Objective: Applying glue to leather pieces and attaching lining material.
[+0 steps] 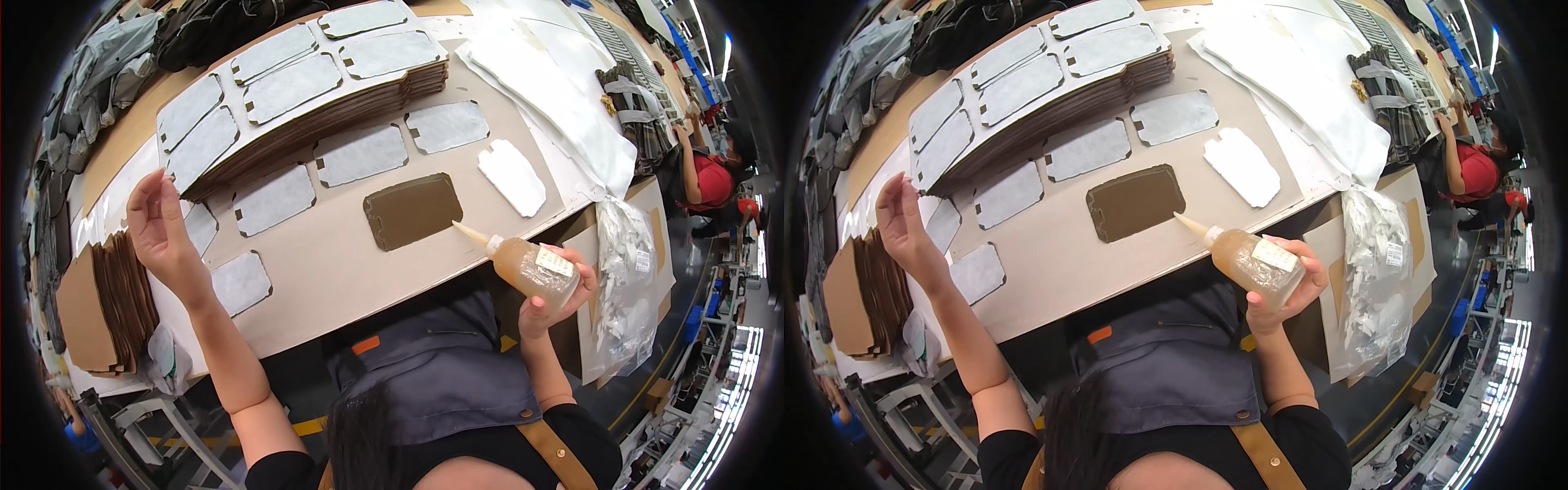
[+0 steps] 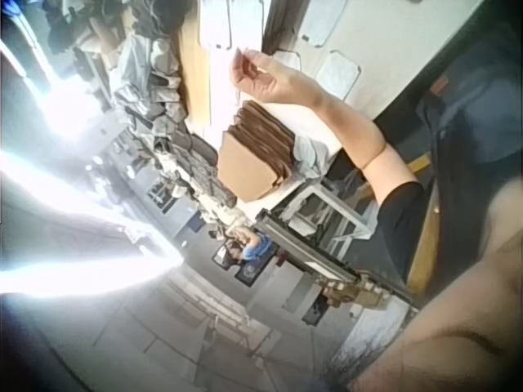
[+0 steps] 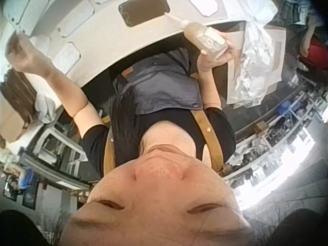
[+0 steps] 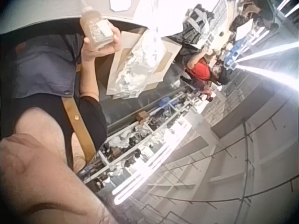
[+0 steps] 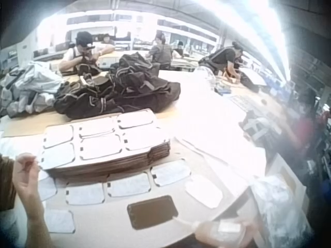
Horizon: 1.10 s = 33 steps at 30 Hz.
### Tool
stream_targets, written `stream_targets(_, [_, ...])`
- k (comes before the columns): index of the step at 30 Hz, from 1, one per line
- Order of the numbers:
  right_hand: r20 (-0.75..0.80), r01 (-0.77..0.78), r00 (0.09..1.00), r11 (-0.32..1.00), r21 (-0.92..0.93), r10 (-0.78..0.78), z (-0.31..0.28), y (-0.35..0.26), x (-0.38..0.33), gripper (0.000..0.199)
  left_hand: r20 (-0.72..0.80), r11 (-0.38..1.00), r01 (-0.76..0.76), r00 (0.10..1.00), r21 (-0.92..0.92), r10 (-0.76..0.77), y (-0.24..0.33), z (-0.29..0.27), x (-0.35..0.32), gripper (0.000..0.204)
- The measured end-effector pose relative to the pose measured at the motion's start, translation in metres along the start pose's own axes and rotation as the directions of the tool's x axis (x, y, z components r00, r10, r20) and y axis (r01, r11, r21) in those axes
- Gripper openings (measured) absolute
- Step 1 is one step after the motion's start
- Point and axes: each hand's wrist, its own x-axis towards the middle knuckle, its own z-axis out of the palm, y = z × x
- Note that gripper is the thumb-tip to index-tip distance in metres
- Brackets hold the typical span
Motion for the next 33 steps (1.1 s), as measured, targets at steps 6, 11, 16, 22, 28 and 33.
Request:
stream_targets(6, [0.118,0.085,0.989,0.996,0.016,-0.086,0.009,-0.003,-0.006,0.095,-0.001,1.0,0.0,1.0,-0.007,0.0,0.001,0.0,0.0,0.021])
stream_targets(11, [0.23,0.12,0.965,0.992,0.033,-0.125,0.02,-0.01,-0.011,0.095,-0.007,1.0,0.005,1.0,-0.014,-0.005,0.002,-0.001,-0.001,0.021])
stream_targets(16, [0.283,0.119,0.947,0.985,0.124,-0.15,0.035,-0.011,-0.016,0.094,-0.002,1.0,-0.004,1.0,-0.006,0.004,0.003,-0.001,-0.001,0.021])
stream_targets(22, [-0.037,-0.241,0.965,0.932,0.271,0.261,0.054,-0.014,-0.017,0.094,-0.024,1.0,-0.006,1.0,0.002,0.006,0.004,0.0,0.0,0.02])
stream_targets(28, [-0.348,-0.287,0.884,0.95,0.125,0.313,0.0,0.057,0.076,0.069,-0.011,1.0,0.007,1.0,0.0,-0.007,0.008,-0.001,0.0,0.019])
stream_targets(33, [-0.409,-0.421,0.868,0.856,-0.302,0.282,-0.036,0.109,0.111,0.059,-0.006,1.0,0.019,1.0,-0.02,-0.019,0.006,0.001,-0.001,0.019])
